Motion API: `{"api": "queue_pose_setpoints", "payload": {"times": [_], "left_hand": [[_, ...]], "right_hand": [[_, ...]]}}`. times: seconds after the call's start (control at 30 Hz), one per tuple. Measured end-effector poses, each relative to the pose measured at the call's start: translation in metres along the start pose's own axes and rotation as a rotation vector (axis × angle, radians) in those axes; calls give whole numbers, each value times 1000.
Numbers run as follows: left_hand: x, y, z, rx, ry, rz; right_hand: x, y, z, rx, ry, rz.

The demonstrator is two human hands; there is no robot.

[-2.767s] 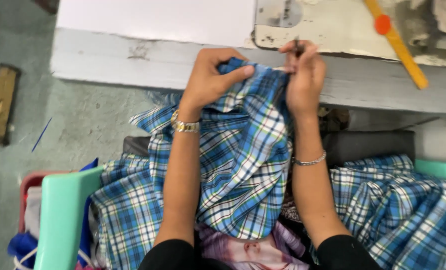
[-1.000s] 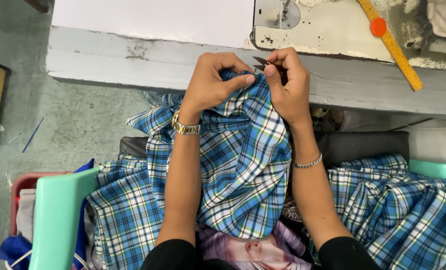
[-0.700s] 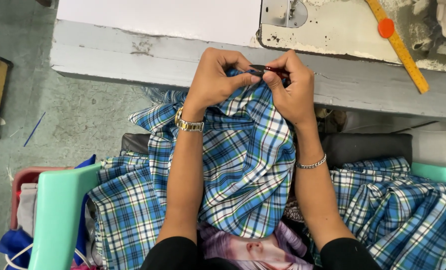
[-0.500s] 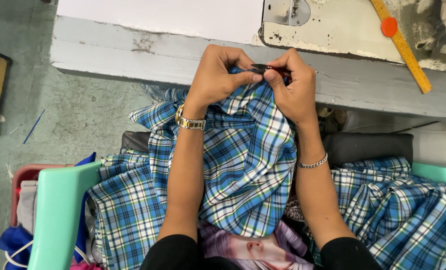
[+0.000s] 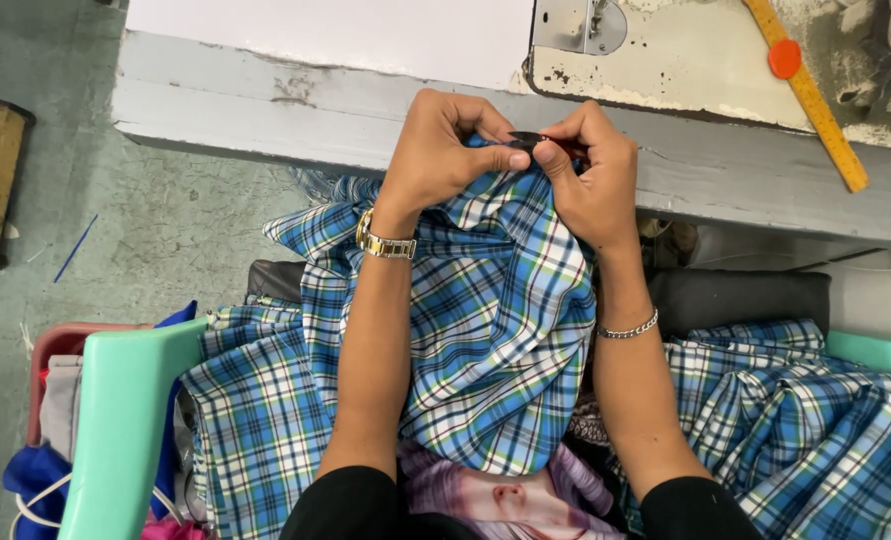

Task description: Trimming loose threads from a plaid garment using thread nippers at a sewing workstation.

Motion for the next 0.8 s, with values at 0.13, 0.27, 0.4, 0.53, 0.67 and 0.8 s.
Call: {"api": "queue_pose_setpoints", "payload": {"times": [0.13, 0.27, 0.4, 0.53, 0.67, 0.8], "left_hand": [[1, 0, 0, 14, 9, 18], [2, 1, 3, -8, -10, 27], [2, 0, 1, -7, -67, 27], [3, 1, -3, -5, -71, 36], [5, 1, -10, 61, -81, 56], [7, 1, -12, 95, -112, 46]], "right_hand": [[0, 0, 2, -10, -4, -4], [-2, 1, 5, -25, -3, 3], [-2, 0, 5, -42, -15, -7], [-7, -1, 4, 36, -71, -59], [-14, -2, -5, 83, -132, -105], [-16, 0, -23, 122, -193, -126]]}}
Point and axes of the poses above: each hand's wrist, its own y-axis away from the middle knuckle, its own x-axis out of the palm, z = x × y, the point moved 8 cm from there along -y, towards the middle knuckle, and after that the axes turned 5 degrees about x, right-handed, at the moved point
